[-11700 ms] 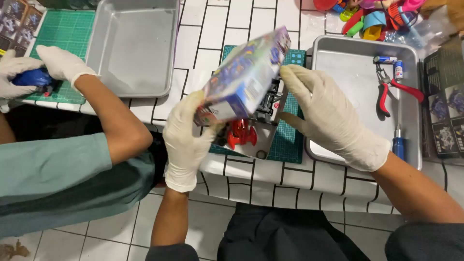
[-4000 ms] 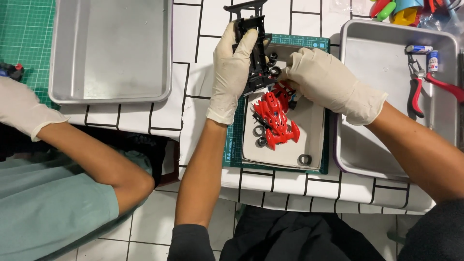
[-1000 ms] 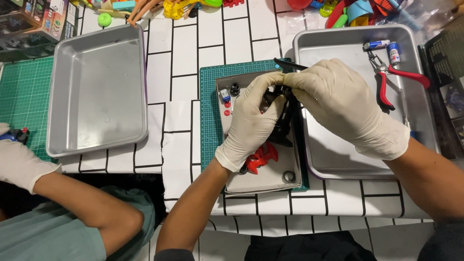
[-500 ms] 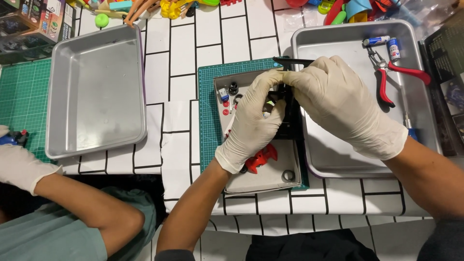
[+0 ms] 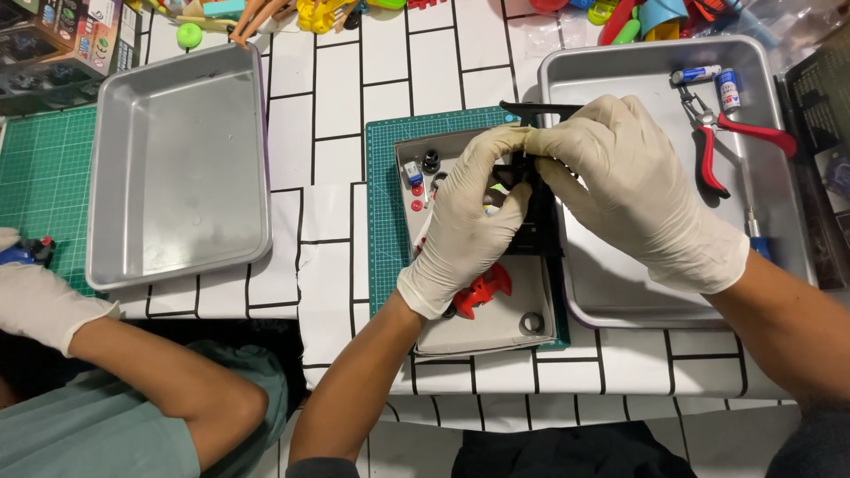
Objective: Assembling a mini 4WD toy car by installing gears, motor, and other chassis components.
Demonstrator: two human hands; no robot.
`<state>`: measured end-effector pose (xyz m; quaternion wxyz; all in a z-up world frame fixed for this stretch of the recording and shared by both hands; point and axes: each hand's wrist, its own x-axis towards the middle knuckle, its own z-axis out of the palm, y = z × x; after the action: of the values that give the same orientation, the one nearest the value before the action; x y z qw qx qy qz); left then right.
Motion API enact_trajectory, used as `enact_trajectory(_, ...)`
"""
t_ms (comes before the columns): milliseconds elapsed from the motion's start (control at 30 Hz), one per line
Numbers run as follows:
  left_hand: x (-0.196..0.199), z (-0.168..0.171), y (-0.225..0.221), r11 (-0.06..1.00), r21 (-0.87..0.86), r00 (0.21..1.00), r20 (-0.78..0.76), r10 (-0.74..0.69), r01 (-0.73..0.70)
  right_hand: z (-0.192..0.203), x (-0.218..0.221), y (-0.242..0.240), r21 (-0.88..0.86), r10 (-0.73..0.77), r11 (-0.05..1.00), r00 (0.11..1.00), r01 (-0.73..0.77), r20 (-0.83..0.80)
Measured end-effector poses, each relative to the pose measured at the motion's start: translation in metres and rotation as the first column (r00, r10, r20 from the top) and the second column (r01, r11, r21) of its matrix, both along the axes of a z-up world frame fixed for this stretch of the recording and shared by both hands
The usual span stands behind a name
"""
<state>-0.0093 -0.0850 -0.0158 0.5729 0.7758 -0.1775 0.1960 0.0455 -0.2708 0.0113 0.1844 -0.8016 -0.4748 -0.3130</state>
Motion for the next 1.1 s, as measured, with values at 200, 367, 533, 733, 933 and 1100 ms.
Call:
enact_trajectory(200, 0.0, -0.008, -0.001, 0.999, 0.018, 0.998, -0.057, 0.032, -0.031, -0.001, -0.001, 0.001, 0.01, -0.026, 1.0, 0.998, 0.026, 0.059)
enact_trajectory(367, -0.002, 0.009, 0.0, 0.999, -0.014, 0.998, -0.034, 0.047, -0.048, 0.006, -0.004, 0.0, 0.03, -0.005, 1.0, 0.999, 0.004, 0.039)
enact_trajectory(533, 0.0, 0.008, 0.001, 0.997, -0.028, 0.996, -0.043, 0.074, -0.075, 0.002, -0.008, 0.003, -0.039, -0.075, 0.996, 0.993, 0.079, 0.089)
enact_trajectory(733, 0.001, 0.006, 0.001, 0.996, -0.026, 0.997, 0.005, 0.08, -0.079, -0.003, -0.004, 0.003, -0.067, -0.062, 0.995, 0.994, 0.067, 0.086)
enact_trajectory(933, 0.001, 0.005, 0.0, 0.995, -0.065, 0.997, -0.003, 0.081, -0.081, 0.0, -0.006, 0.004, -0.145, -0.108, 0.982, 0.989, 0.122, 0.105)
enact_trajectory(1100, -0.001, 0.012, 0.001, 0.99, -0.115, 0.995, -0.069, 0.072, -0.08, -0.001, -0.005, 0.006, -0.145, -0.106, 0.983, 0.994, 0.11, 0.04)
